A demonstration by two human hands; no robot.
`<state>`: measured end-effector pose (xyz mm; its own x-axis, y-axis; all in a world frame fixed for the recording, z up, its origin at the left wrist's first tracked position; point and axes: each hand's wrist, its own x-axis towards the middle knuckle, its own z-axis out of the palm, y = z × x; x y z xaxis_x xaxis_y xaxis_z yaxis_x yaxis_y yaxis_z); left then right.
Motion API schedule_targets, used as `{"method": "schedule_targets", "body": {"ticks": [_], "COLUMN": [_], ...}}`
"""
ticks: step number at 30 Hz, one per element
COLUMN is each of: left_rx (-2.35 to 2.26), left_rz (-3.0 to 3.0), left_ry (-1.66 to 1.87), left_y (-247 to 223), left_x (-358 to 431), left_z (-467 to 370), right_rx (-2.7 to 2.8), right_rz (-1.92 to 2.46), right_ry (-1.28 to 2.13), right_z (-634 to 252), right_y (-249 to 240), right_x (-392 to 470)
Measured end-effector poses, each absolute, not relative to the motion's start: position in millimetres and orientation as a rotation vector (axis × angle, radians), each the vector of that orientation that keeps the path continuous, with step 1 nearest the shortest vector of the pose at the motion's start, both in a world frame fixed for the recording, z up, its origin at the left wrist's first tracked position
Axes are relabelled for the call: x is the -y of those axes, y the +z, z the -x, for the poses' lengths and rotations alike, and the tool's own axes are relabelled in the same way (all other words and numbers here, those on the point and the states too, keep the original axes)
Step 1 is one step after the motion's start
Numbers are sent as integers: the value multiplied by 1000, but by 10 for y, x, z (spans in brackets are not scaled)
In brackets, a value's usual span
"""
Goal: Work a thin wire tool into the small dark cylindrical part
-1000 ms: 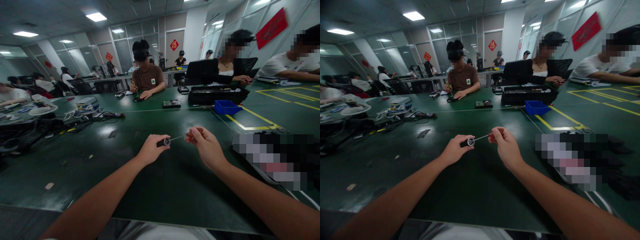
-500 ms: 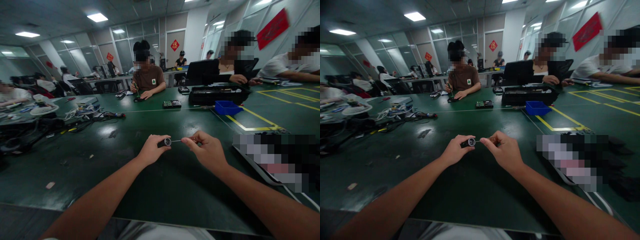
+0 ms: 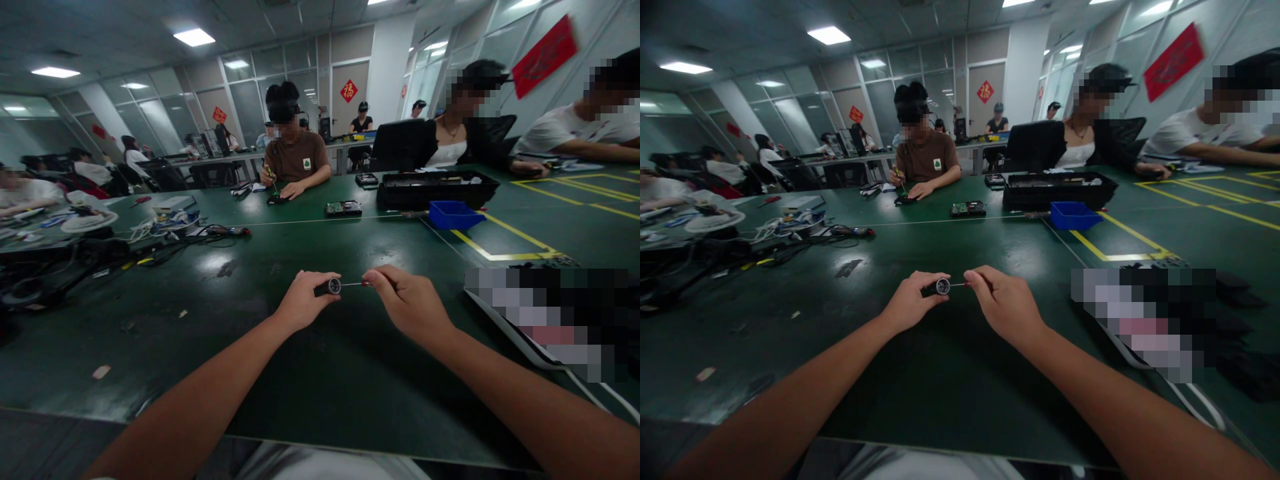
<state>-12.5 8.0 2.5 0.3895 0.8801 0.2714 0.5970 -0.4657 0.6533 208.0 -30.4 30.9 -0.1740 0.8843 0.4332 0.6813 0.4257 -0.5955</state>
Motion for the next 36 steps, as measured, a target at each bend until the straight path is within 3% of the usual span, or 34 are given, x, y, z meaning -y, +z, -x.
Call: {"method": "schedule_targets", "body": {"ticks": [14,26,36], "left_rx": [-1288,-1229,-1283], "left_rz": [-2192,-2331,-2337], "left_ry": [855,861,773], "left_y": [21,76,32], "left_x": [-91,-116,-143], "left_z": [150,190,206], "right_rx": [1854,1052,1263], "right_rz": [1248,1029,1050], "right_ry": [437,1238,921], "right_z": [-2038,-2094,-2080], "right_y": [274,108,77], "right_x": [320,31,68]}}
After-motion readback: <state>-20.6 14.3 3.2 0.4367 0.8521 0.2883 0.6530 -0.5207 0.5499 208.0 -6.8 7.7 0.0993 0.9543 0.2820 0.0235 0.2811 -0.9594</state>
